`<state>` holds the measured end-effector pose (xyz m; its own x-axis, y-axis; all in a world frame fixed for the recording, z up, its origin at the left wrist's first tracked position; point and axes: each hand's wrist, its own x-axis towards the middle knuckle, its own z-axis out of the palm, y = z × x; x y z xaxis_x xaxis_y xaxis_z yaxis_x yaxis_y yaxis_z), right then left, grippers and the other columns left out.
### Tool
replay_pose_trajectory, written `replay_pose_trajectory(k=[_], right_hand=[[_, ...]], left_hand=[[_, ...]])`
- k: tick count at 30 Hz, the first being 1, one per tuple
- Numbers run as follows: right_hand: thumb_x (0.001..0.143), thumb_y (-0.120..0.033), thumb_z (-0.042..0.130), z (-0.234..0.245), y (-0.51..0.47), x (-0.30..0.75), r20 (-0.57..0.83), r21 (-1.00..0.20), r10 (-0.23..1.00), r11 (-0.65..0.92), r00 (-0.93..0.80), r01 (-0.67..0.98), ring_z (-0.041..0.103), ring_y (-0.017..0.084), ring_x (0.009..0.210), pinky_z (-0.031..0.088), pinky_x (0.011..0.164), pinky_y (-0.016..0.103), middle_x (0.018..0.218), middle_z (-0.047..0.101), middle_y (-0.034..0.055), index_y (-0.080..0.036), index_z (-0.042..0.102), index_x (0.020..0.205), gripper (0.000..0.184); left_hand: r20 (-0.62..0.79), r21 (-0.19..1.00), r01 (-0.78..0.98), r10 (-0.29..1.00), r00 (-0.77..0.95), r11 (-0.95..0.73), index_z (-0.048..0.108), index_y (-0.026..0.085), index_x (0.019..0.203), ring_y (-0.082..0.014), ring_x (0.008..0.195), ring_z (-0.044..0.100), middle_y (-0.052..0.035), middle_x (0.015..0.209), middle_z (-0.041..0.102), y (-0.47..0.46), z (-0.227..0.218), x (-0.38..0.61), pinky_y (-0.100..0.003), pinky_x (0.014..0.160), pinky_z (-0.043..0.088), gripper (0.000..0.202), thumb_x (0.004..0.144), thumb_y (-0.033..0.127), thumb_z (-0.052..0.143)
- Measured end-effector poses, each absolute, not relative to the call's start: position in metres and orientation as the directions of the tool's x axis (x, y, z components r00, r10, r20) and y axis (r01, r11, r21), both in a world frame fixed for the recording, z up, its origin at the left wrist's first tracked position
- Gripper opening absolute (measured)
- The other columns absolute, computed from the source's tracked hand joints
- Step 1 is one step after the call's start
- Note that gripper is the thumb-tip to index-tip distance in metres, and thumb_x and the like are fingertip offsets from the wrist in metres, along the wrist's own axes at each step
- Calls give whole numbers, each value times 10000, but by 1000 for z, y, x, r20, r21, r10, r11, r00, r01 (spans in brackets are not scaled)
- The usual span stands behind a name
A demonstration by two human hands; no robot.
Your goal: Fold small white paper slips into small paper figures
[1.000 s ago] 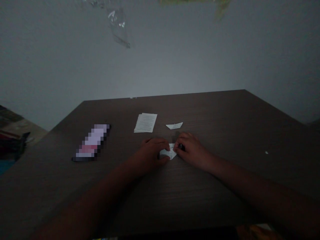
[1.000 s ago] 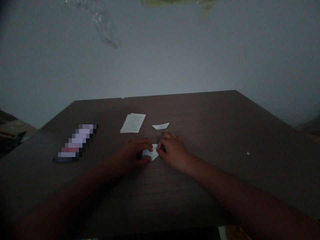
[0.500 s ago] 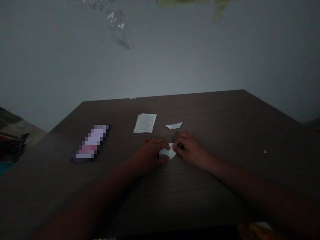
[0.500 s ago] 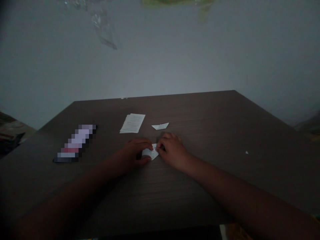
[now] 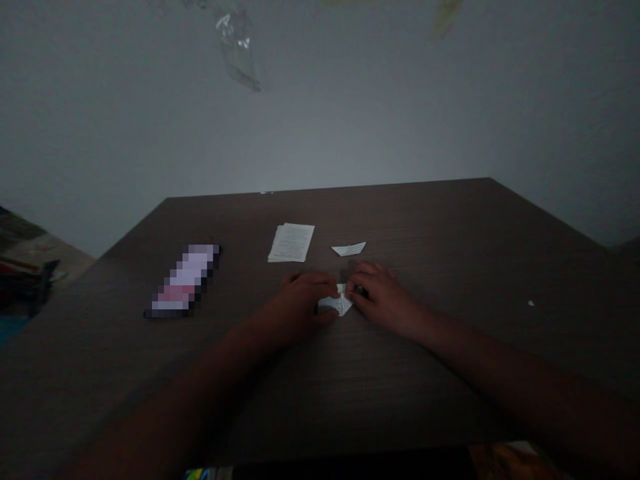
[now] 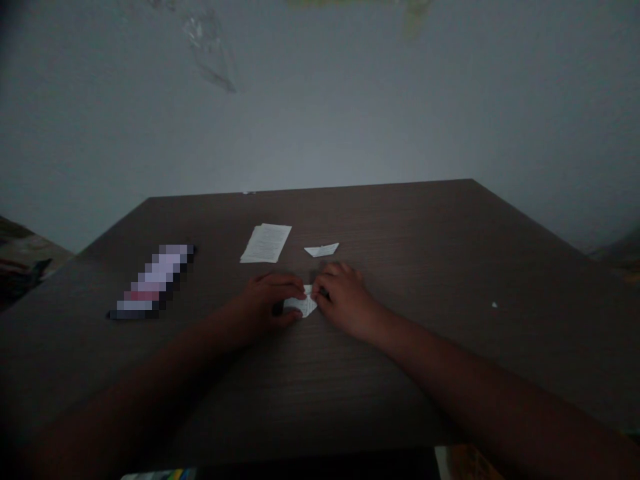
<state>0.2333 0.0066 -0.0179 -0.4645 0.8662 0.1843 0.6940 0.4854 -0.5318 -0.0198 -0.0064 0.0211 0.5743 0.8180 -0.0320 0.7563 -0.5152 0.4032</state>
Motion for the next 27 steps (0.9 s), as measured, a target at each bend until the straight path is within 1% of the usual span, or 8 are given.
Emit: replay_pose_trajectory(k=[2, 4, 8, 10, 13, 19, 24, 27], right_hand=[[1091, -200, 776, -18, 8, 232, 169, -526, 876, 468, -452, 710, 694, 341, 1220, 507, 1052, 500, 1181, 776, 100, -255, 838, 1071, 85], [1087, -214, 786, -19, 8, 231, 160, -522, 881, 458, -445, 719, 703, 342, 1213, 516, 1039, 496, 1175, 777, 101, -257, 841, 1064, 73], [1084, -230, 800, -20, 10, 231, 178, -513, 880, 464, -440, 722, 714, 331, 1189, 526, 1017, 477, 1153, 780, 90, -274, 846, 1056, 70], [1087, -234, 803, -20, 10, 231, 174, -511, 882, 461, -438, 726, 718, 333, 1190, 522, 1012, 475, 1144, 779, 91, -271, 847, 1051, 68], [1092, -235, 806, -19, 11, 230, 157, -512, 886, 451, -436, 731, 721, 336, 1195, 512, 1023, 480, 1140, 774, 94, -259, 848, 1050, 64], [1073, -249, 831, -14, 10, 228, 118, -529, 900, 414, -419, 741, 724, 347, 1214, 514, 1054, 491, 1154, 777, 99, -257, 845, 1040, 37], [1064, -244, 841, -11, 9, 228, 98, -550, 909, 389, -405, 739, 726, 362, 1248, 519, 1051, 501, 1177, 787, 108, -261, 853, 1029, 40], [1060, -244, 850, -11, 10, 228, 94, -555, 911, 383, -401, 739, 733, 365, 1243, 525, 1055, 518, 1189, 792, 110, -264, 854, 1028, 38]], left_hand=[[-18, 398, 751, 814, 581, -527, 841, 317, 1371, -346, 1532, 726, -36, 1566, 821, -7, 21, -20, -665, 1428, 371, 351, 1046, 189, 812], [-32, 403, 752, 814, 580, -521, 847, 306, 1345, -349, 1537, 724, -43, 1559, 826, -8, 22, -20, -677, 1433, 362, 325, 1044, 186, 817], [-17, 410, 750, 817, 576, -520, 849, 300, 1353, -337, 1532, 728, -37, 1575, 821, -9, 24, -19, -647, 1432, 379, 320, 1063, 181, 787], [-31, 410, 750, 814, 580, -519, 853, 300, 1354, -347, 1533, 728, -38, 1580, 817, -9, 24, -19, -646, 1427, 392, 325, 1053, 189, 804], [-58, 417, 755, 815, 577, -506, 855, 289, 1354, -372, 1544, 718, -51, 1574, 812, -7, 25, -17, -677, 1429, 382, 327, 1041, 200, 827], [-128, 407, 775, 810, 572, -483, 825, 286, 1410, -369, 1593, 669, -82, 1621, 784, -6, 28, -16, -709, 1447, 322, 380, 1042, 194, 840], [-64, 388, 755, 802, 594, -528, 803, 288, 1491, -378, 1582, 675, -109, 1612, 789, -4, 22, -18, -744, 1432, 342, 407, 1087, 239, 828], [-85, 384, 752, 790, 607, -536, 814, 327, 1506, -390, 1568, 687, -91, 1617, 786, -4, 21, -19, -767, 1415, 366, 436, 1080, 237, 839]])
